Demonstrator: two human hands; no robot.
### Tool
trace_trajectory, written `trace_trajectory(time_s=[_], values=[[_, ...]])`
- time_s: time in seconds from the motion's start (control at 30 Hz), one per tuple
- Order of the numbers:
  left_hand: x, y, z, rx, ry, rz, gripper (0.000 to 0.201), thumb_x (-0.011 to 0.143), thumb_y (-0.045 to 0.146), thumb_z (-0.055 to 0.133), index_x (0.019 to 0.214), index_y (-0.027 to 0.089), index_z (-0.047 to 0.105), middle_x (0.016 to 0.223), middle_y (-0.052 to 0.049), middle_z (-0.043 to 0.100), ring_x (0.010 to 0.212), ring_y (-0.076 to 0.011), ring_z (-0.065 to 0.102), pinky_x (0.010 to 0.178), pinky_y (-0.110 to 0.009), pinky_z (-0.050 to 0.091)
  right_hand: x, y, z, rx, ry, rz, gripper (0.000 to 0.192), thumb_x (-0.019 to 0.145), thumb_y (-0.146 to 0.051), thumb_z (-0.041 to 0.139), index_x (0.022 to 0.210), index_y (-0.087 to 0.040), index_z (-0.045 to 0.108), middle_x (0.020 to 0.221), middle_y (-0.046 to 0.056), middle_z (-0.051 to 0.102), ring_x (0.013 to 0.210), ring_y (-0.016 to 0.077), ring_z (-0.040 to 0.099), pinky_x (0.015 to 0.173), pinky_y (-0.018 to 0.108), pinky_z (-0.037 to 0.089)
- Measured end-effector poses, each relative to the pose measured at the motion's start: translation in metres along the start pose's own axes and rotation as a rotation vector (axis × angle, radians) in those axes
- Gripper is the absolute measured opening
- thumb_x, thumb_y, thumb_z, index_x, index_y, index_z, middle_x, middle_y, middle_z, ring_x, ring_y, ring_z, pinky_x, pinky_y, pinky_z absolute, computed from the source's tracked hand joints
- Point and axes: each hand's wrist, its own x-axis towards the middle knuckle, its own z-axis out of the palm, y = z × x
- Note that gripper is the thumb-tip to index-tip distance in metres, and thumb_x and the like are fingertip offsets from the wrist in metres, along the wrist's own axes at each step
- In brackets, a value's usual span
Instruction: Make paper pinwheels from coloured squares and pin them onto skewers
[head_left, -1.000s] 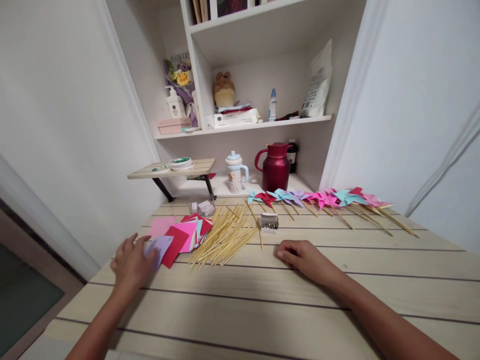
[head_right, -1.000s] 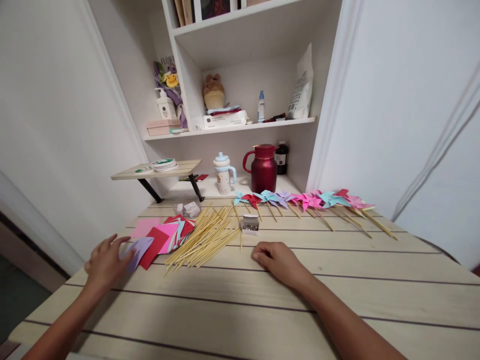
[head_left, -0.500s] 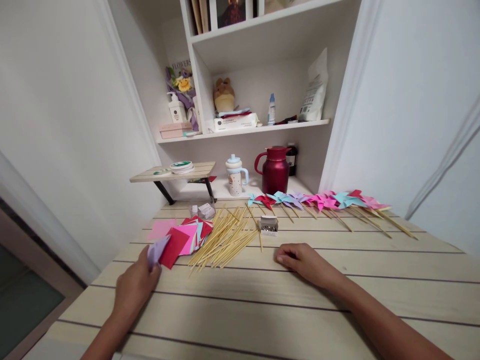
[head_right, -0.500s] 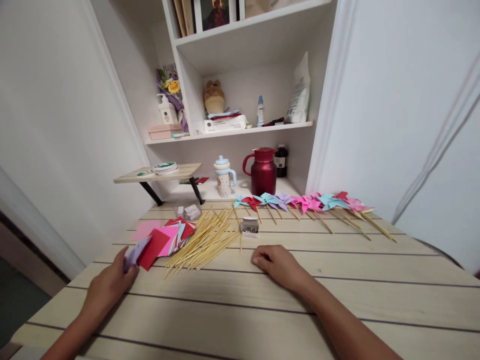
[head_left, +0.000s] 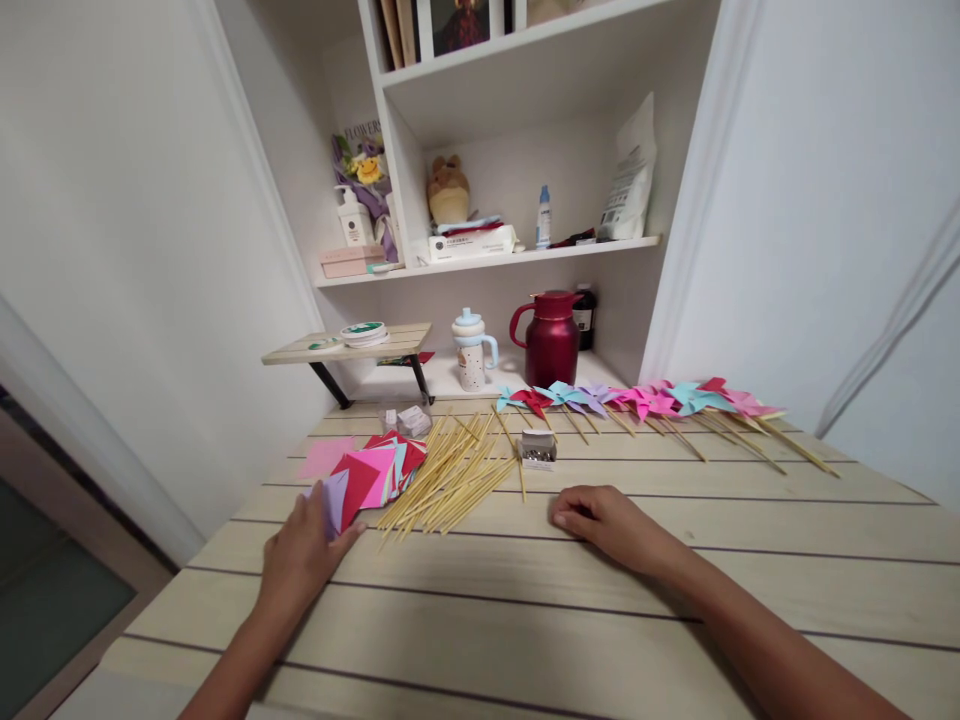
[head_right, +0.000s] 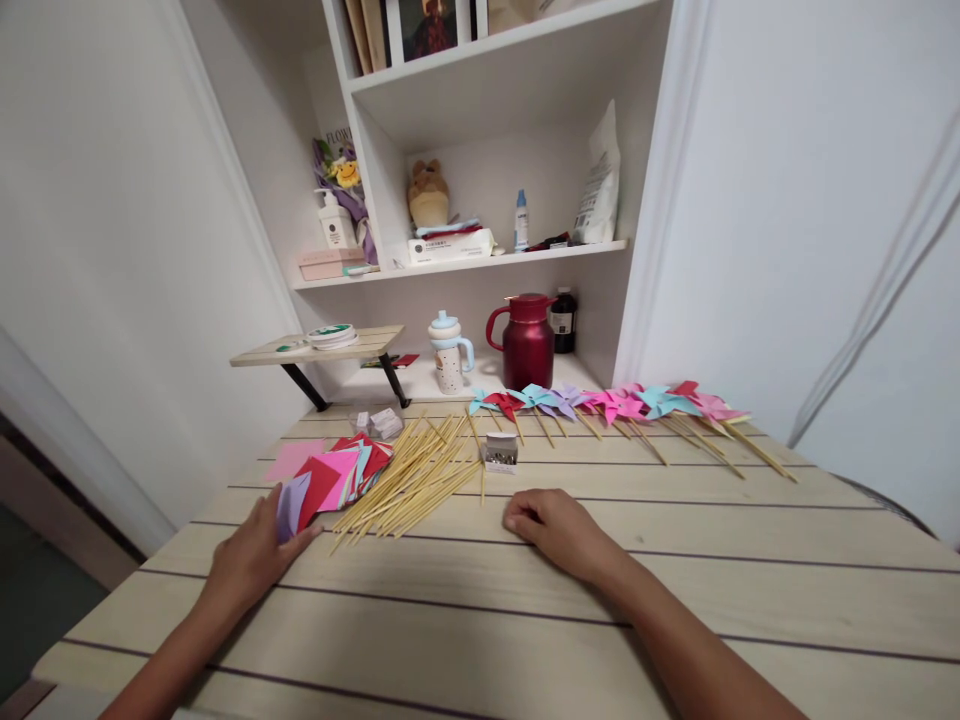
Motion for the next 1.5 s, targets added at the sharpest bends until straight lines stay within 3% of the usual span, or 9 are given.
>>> trace_trajectory(time_s=[0.23, 0.4, 0.57, 0.7, 0.87, 1.03, 1.23, 1.37, 1.5], values=[[-0.002, -0.005, -0.012, 0.16, -0.013, -0.078, 0.036, 0.093, 0.037, 0.032, 0.104, 0.017, 0.06, 0.087, -0.016, 0.073, 0.08, -0.0346, 0.07, 0.056, -0.035, 0.037, 0.0, 0.002, 0.0, 0.005, -0.005, -0.002, 0.019, 0.084, -0.028, 0.053, 0.074, -0.02, 0.066, 0.078, 0.004, 0.071, 0.073, 0.0198, 0.061, 0.068, 0.028, 0.042], [0.009, -0.009, -0.023, 0.165, 0.105, -0.134, 0.04, 0.094, 0.04, 0.029, 0.089, 0.021, 0.064, 0.086, -0.015, 0.074, 0.081, -0.036, 0.069, 0.051, -0.035, 0.032, 0.001, 0.002, 0.0, 0.012, -0.005, -0.004, 0.017, 0.083, -0.027, 0.053, 0.074, -0.02, 0.067, 0.079, 0.004, 0.072, 0.074, 0.0203, 0.062, 0.069, 0.028, 0.042], [0.031, 0.01, -0.034, 0.128, 0.286, -0.09, 0.047, 0.097, 0.04, 0.026, 0.099, 0.017, 0.067, 0.095, -0.016, 0.073, 0.085, -0.0341, 0.068, 0.058, -0.037, 0.04, 0.0, 0.001, 0.0, 0.055, -0.004, 0.003, 0.017, 0.082, -0.028, 0.056, 0.072, -0.02, 0.067, 0.076, 0.004, 0.071, 0.072, 0.02, 0.059, 0.067, 0.029, 0.041], [0.04, 0.033, -0.033, 0.087, 0.386, 0.135, 0.039, 0.097, 0.031, 0.032, 0.11, 0.02, 0.067, 0.129, -0.009, 0.065, 0.114, -0.0265, 0.06, 0.092, -0.036, 0.041, 0.001, -0.001, 0.0, 0.193, 0.015, 0.028, 0.021, 0.081, -0.035, 0.061, 0.069, -0.019, 0.066, 0.07, 0.003, 0.068, 0.066, 0.0175, 0.056, 0.063, 0.028, 0.04], [0.023, 0.076, -0.025, -0.077, 0.715, 0.634, 0.023, 0.093, 0.022, 0.049, 0.097, 0.02, 0.071, 0.102, -0.008, 0.077, 0.094, -0.0253, 0.068, 0.093, -0.042, 0.04, 0.0, -0.018, 0.001, 0.735, 0.049, 0.136, 0.043, 0.086, -0.057, 0.056, 0.089, -0.015, 0.068, 0.072, 0.004, 0.067, 0.056, 0.0129, 0.056, 0.059, 0.026, 0.045], [-0.018, 0.134, -0.009, -0.201, 0.927, 1.086, 0.023, 0.091, 0.012, 0.053, 0.104, 0.021, 0.069, 0.101, -0.005, 0.077, 0.097, -0.0196, 0.067, 0.107, -0.045, 0.032, -0.004, -0.036, 0.006, 1.313, -0.166, 0.131, 0.066, 0.088, -0.069, 0.043, 0.134, -0.022, 0.047, 0.099, 0.013, 0.074, 0.077, 0.023, 0.072, 0.076, 0.04, 0.053], [-0.043, 0.169, 0.014, -0.238, 0.837, 1.334, 0.024, 0.092, 0.013, 0.052, 0.107, 0.018, 0.07, 0.103, -0.006, 0.075, 0.106, -0.0184, 0.063, 0.115, -0.045, 0.026, -0.004, -0.03, 0.008, 1.321, 0.111, 0.207, 0.072, 0.062, -0.029, 0.087, 0.125, -0.025, 0.052, 0.074, -0.003, 0.068, 0.061, 0.0146, 0.063, 0.061, 0.027, 0.05], [-0.042, 0.157, 0.015, -0.235, 0.823, 1.177, 0.031, 0.088, 0.02, 0.063, 0.119, 0.026, 0.065, 0.108, -0.005, 0.073, 0.11, -0.02, 0.06, 0.117, -0.048, 0.02, -0.003, -0.022, 0.004, 1.269, 0.259, 0.223, 0.08, 0.054, -0.021, 0.09, 0.124, -0.022, 0.052, 0.06, -0.008, 0.06, 0.053, 0.0115, 0.057, 0.054, 0.023, 0.044], [-0.029, 0.105, 0.01, -0.117, 0.737, 0.784, 0.037, 0.088, 0.024, 0.062, 0.123, 0.034, 0.058, 0.12, -0.007, 0.065, 0.116, -0.0257, 0.056, 0.114, -0.052, 0.023, -0.007, -0.016, -0.017, 1.238, 0.364, 0.257, 0.073, 0.063, -0.021, 0.085, 0.128, -0.024, 0.05, 0.069, -0.004, 0.065, 0.058, 0.0138, 0.061, 0.054, 0.023, 0.046]])
